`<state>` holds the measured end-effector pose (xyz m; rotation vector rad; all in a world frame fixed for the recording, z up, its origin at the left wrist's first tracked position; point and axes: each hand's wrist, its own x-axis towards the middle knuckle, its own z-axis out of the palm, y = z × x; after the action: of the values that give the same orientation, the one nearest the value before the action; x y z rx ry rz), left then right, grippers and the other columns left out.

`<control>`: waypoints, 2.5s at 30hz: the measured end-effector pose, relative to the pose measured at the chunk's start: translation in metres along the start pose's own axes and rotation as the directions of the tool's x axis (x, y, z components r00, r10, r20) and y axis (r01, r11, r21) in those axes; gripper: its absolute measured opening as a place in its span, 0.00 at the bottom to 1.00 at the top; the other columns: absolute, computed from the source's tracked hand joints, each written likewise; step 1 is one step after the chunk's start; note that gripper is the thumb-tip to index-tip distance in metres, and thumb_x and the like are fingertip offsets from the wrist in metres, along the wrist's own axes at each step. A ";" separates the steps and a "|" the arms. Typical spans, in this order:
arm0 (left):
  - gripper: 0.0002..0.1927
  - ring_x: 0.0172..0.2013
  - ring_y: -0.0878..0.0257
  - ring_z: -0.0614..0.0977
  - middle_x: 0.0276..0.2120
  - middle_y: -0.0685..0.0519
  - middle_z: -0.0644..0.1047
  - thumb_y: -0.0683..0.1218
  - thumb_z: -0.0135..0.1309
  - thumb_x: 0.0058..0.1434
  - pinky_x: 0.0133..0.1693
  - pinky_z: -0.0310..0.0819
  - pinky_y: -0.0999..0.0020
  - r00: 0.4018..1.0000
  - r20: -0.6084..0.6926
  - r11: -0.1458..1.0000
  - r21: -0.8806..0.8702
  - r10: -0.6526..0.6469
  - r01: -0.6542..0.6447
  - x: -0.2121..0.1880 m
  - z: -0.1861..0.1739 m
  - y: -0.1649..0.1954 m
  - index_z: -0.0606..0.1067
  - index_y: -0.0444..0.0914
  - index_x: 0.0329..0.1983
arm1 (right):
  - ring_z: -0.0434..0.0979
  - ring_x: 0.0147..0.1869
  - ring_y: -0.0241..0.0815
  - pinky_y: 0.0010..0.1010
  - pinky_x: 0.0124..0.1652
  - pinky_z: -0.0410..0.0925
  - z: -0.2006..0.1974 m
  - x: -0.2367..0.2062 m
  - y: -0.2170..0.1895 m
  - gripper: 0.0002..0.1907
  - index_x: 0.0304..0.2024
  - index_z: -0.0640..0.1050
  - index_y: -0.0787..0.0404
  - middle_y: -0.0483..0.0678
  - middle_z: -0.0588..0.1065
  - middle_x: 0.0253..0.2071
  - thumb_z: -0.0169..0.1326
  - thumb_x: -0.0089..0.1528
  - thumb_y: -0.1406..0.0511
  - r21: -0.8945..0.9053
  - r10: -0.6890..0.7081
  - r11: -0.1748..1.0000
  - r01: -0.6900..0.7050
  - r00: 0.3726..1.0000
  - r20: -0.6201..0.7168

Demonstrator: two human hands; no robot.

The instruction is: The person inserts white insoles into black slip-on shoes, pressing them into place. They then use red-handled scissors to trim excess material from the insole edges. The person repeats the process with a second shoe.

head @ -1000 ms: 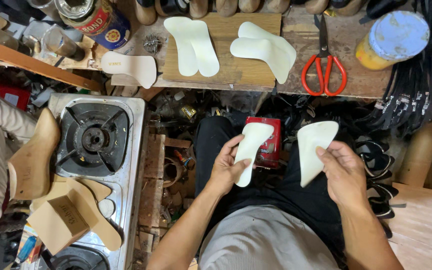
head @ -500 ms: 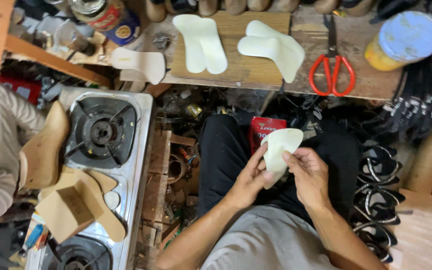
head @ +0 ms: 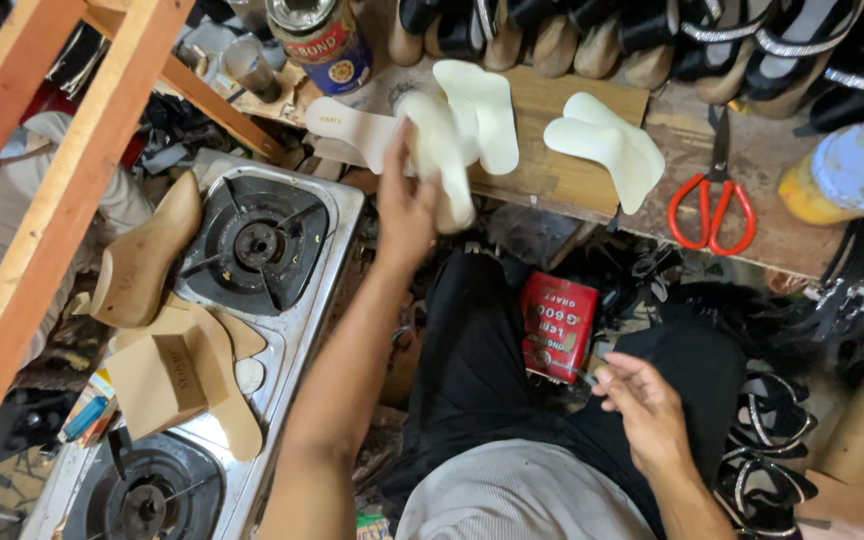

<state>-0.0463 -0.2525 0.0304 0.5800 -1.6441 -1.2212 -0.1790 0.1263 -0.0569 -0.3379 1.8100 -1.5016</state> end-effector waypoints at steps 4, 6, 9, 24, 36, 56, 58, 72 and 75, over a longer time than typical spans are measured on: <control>0.33 0.70 0.48 0.68 0.71 0.40 0.66 0.36 0.53 0.65 0.69 0.62 0.57 0.999 -0.035 0.980 0.200 0.015 -0.008 0.063 -0.028 -0.011 0.60 0.35 0.74 | 0.79 0.42 0.40 0.29 0.37 0.70 -0.004 -0.004 0.014 0.18 0.55 0.76 0.69 0.52 0.80 0.44 0.54 0.62 0.69 0.000 0.011 1.000 -0.011 1.000 0.029; 0.29 0.65 0.39 0.66 0.69 0.33 0.61 0.40 0.60 0.60 0.65 0.61 0.51 0.996 -0.056 0.801 0.599 0.073 -0.025 0.069 -0.036 -0.010 0.67 0.34 0.65 | 0.79 0.42 0.40 0.29 0.37 0.70 -0.007 -0.010 0.019 0.18 0.55 0.76 0.68 0.51 0.79 0.43 0.54 0.62 0.70 -0.010 0.034 0.999 -0.033 0.999 0.021; 0.25 0.64 0.34 0.66 0.67 0.31 0.62 0.41 0.61 0.58 0.63 0.60 0.45 0.979 -0.006 0.617 0.777 0.202 -0.123 0.067 -0.031 -0.012 0.73 0.33 0.60 | 0.79 0.42 0.40 0.30 0.37 0.69 -0.012 -0.016 0.022 0.18 0.55 0.77 0.68 0.50 0.80 0.43 0.55 0.62 0.69 -0.022 0.094 0.995 -0.094 0.995 -0.022; 0.29 0.71 0.45 0.59 0.70 0.50 0.64 0.53 0.51 0.66 0.66 0.56 0.45 0.679 0.734 0.663 0.518 -0.019 -0.541 0.079 0.170 0.007 0.65 0.42 0.69 | 0.81 0.42 0.38 0.29 0.39 0.71 0.007 -0.015 0.009 0.19 0.54 0.78 0.63 0.47 0.82 0.41 0.56 0.61 0.66 -0.083 0.137 0.989 -0.123 0.973 0.187; 0.24 0.65 0.53 0.70 0.60 0.53 0.74 0.50 0.58 0.60 0.63 0.62 0.44 0.500 0.833 0.475 0.547 -0.236 -0.689 0.100 0.195 0.031 0.75 0.49 0.61 | 0.84 0.45 0.39 0.31 0.40 0.76 0.000 0.002 -0.001 0.21 0.59 0.76 0.61 0.48 0.85 0.46 0.56 0.63 0.65 -0.200 0.291 0.946 -0.255 0.940 0.180; 0.20 0.47 0.71 0.77 0.48 0.56 0.79 0.48 0.53 0.71 0.50 0.74 0.70 0.497 0.846 0.839 -0.119 -0.194 0.530 -0.099 0.098 0.019 0.72 0.35 0.63 | 0.78 0.42 0.34 0.28 0.47 0.70 0.016 0.055 -0.050 0.11 0.47 0.80 0.68 0.47 0.81 0.40 0.57 0.64 0.68 0.124 -0.276 0.952 0.281 0.960 -0.055; 0.16 0.44 0.69 0.76 0.44 0.51 0.80 0.46 0.53 0.76 0.47 0.74 0.68 0.558 0.812 0.894 -0.110 -0.171 0.434 -0.104 0.087 0.010 0.76 0.30 0.60 | 0.75 0.41 0.35 0.28 0.44 0.68 0.014 0.057 -0.045 0.10 0.49 0.79 0.68 0.48 0.79 0.39 0.56 0.67 0.68 0.131 -0.285 0.946 0.295 0.954 -0.094; 0.25 0.50 0.62 0.79 0.51 0.48 0.78 0.37 0.49 0.68 0.52 0.75 0.66 0.867 0.395 0.870 -0.255 -0.306 0.423 0.022 0.000 0.017 0.63 0.37 0.69 | 0.77 0.49 0.36 0.28 0.51 0.69 -0.007 0.031 -0.056 0.11 0.52 0.74 0.68 0.51 0.78 0.47 0.52 0.69 0.69 0.228 -0.190 0.948 0.221 0.970 -0.150; 0.25 0.51 0.62 0.79 0.52 0.49 0.78 0.36 0.49 0.68 0.54 0.74 0.66 0.881 0.389 0.848 -0.337 -0.270 0.409 0.039 0.001 0.024 0.64 0.36 0.68 | 0.77 0.48 0.36 0.27 0.50 0.69 -0.002 0.027 -0.047 0.11 0.51 0.74 0.69 0.51 0.78 0.47 0.52 0.68 0.69 0.250 -0.152 0.953 0.173 0.983 -0.101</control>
<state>-0.0591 -0.2744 0.0689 0.4288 -1.5131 -1.9648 -0.2109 0.0983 -0.0233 -0.3076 1.6534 -1.8676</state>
